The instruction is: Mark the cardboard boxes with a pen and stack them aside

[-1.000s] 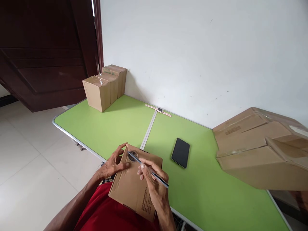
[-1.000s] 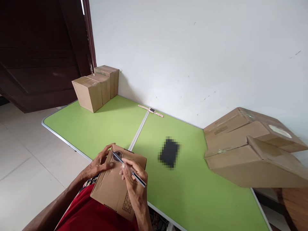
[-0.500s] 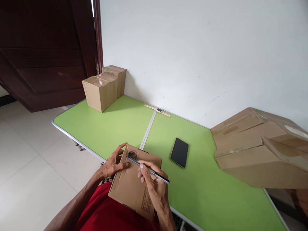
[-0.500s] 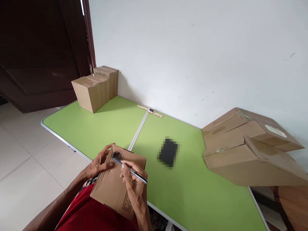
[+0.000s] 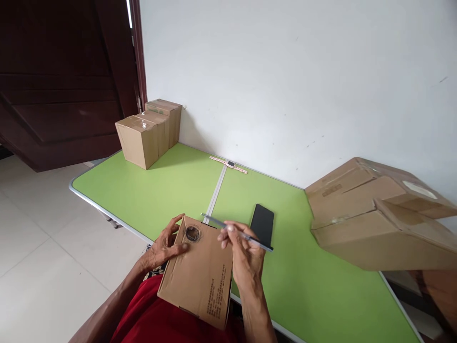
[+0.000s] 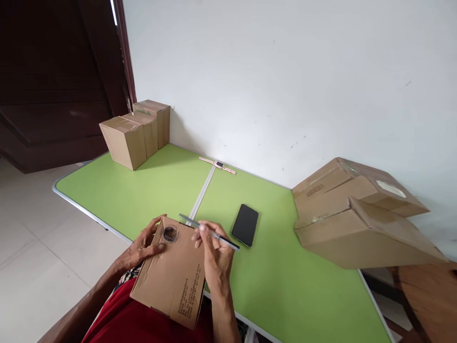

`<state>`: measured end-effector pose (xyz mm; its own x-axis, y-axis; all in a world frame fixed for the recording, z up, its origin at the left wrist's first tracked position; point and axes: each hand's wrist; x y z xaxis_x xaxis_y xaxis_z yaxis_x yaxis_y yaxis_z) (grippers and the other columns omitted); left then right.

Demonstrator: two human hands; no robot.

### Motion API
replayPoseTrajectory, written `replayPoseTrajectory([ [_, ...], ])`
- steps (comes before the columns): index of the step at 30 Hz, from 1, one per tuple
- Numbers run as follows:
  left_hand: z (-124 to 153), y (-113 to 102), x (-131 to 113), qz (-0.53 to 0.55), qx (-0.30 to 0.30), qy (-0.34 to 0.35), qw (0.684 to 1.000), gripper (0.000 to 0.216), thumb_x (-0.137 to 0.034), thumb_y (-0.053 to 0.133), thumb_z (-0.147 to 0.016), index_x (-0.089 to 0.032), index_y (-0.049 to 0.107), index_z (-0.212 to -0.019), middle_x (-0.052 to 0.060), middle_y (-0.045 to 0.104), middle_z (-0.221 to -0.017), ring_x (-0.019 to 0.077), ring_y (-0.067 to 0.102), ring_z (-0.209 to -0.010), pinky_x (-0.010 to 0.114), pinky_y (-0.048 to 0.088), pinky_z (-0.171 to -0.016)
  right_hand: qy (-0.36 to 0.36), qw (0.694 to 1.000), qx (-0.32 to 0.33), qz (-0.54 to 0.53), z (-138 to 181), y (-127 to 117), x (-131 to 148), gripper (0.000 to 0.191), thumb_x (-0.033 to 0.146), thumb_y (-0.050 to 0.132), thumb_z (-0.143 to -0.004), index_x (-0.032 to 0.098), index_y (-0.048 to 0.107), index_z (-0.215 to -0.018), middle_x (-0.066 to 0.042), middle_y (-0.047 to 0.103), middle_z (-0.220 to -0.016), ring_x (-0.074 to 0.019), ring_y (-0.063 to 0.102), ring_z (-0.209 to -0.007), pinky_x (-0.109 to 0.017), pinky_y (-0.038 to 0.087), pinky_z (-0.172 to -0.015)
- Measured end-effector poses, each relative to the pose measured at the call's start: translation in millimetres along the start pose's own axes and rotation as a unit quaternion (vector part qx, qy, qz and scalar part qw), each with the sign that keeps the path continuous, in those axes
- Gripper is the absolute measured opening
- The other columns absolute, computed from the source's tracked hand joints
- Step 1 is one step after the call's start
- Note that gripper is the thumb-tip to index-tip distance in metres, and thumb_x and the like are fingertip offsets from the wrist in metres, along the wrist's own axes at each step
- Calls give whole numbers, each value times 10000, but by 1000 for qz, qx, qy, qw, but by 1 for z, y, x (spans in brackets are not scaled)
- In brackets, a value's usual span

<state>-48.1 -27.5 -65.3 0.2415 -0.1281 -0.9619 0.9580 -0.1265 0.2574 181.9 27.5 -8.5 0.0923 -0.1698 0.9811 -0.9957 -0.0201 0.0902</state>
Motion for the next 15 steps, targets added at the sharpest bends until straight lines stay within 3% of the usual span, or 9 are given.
replayPoseTrajectory([
  [2,0,0,-2,-4,-2,-11,1000,951,-470,814,-875,-300,279,-1642,158,566,-1526,386,599,-1367,539,524,-1099,-70,993,-45,89,-25,-11,-5,363,517,629,-1017,193,709,-1156,-70,730,-907,-191,696,-751,-326,600,-641],
  [5,1,1,-6,-11,-7,-21,1000,971,-501,814,-867,-295,269,-1645,162,559,-1537,392,597,-1371,530,520,-1105,-151,942,-54,296,-66,-34,-23,383,427,443,-1098,193,667,-1302,-110,698,-1115,-208,702,-884,-379,624,-764],
  [10,1,5,-9,-19,-23,-25,999,968,-516,809,-872,-306,275,-1652,154,537,-1571,397,552,-1425,501,516,-1117,-124,864,76,482,-110,-55,-60,278,191,489,-1042,186,765,-1081,-114,705,-1024,-223,679,-885,-331,573,-693],
  [15,3,9,-11,-11,-29,-22,999,1012,-512,807,-880,-313,228,-1685,149,522,-1591,393,536,-1445,501,515,-1132,-95,784,133,599,-111,-52,-83,118,221,653,-1024,183,707,-1122,-83,698,-1195,-231,672,-1084,-389,595,-873],
])
Point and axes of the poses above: each hand's wrist, its own z-axis away from the middle knuckle, its own y-axis out of the palm, x = y × z
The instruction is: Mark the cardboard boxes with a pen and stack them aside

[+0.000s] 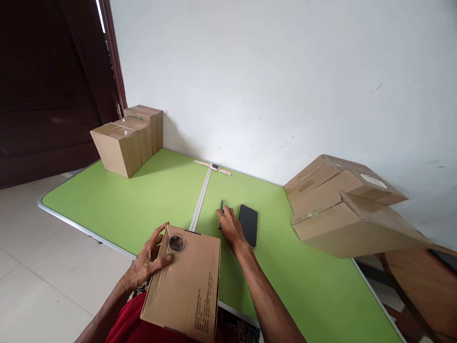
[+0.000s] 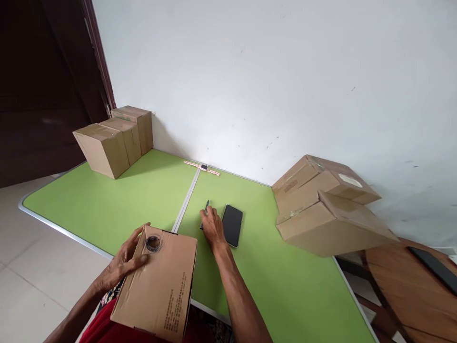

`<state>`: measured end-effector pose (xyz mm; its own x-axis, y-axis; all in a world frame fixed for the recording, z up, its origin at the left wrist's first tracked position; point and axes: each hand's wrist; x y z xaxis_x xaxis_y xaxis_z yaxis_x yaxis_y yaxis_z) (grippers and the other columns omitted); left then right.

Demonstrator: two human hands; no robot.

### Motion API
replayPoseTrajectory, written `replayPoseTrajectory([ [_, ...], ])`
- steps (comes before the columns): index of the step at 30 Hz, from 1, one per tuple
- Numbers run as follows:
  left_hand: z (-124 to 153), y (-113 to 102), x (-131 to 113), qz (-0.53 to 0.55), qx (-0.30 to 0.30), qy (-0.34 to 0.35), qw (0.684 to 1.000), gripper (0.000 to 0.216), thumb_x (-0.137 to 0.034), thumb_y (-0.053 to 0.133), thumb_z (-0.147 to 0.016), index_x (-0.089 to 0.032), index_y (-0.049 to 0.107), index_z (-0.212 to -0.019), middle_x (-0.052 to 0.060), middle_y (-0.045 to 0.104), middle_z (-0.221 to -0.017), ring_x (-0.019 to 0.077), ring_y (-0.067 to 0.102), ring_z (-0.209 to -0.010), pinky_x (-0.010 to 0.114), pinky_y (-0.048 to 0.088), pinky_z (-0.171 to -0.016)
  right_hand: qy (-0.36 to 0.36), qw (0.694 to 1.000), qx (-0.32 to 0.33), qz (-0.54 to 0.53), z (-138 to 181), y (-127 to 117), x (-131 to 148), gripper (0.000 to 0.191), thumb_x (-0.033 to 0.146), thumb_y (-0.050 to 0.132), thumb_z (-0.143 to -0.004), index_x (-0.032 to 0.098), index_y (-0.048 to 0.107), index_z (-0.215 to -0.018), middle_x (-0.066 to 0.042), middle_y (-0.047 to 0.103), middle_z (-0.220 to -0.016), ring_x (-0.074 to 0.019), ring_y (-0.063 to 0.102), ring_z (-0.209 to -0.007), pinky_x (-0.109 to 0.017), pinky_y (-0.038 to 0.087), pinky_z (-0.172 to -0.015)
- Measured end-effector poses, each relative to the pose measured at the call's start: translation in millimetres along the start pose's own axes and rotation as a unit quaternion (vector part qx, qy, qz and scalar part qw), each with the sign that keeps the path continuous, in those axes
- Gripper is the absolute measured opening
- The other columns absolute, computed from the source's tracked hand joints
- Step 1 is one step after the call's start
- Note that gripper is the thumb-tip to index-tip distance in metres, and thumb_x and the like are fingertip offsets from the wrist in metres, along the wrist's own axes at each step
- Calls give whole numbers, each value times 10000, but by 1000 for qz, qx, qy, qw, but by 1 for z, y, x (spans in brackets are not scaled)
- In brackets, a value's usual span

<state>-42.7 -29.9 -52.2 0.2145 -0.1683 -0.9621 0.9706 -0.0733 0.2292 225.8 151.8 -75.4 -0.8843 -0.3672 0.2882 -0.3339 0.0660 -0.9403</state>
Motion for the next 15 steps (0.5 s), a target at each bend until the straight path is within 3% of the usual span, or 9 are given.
replayPoseTrajectory([
  [5,-2,-3,0,-1,8,-8,1000,1020,-530,799,-885,-322,214,-1694,153,521,-1600,404,553,-1427,525,530,-1116,4,997,35,63,4,6,7,238,210,661,-1023,192,681,-1259,-94,686,-1287,-257,665,-1168,-461,580,-979],
  [10,-2,-7,2,-16,6,-8,1000,1006,-536,797,-886,-298,231,-1683,162,523,-1602,401,526,-1456,513,506,-1144,53,995,35,71,24,-10,13,583,-53,441,-958,238,635,-1424,-108,705,-1283,-245,628,-1196,-330,539,-948],
  [13,-2,-6,0,-14,1,-20,1000,1025,-552,813,-859,-281,243,-1667,166,537,-1589,406,532,-1453,492,523,-1128,157,985,-15,72,44,-24,12,446,171,424,-1057,112,568,-1475,-224,643,-1353,-339,578,-1243,-424,522,-966],
  [15,-1,-5,-2,-17,-4,-22,1000,1016,-560,821,-845,-276,274,-1653,165,549,-1579,417,524,-1460,488,532,-1119,254,964,-46,71,54,-28,9,590,445,484,-1058,-25,562,-1406,-359,590,-1333,-472,533,-1256,-562,506,-932],
])
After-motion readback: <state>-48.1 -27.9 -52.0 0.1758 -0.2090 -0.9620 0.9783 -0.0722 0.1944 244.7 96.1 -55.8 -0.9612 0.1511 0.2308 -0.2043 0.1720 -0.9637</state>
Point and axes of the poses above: each hand's wrist, its own z-axis away from the middle knuckle, its own y-axis out of the palm, x = y × z
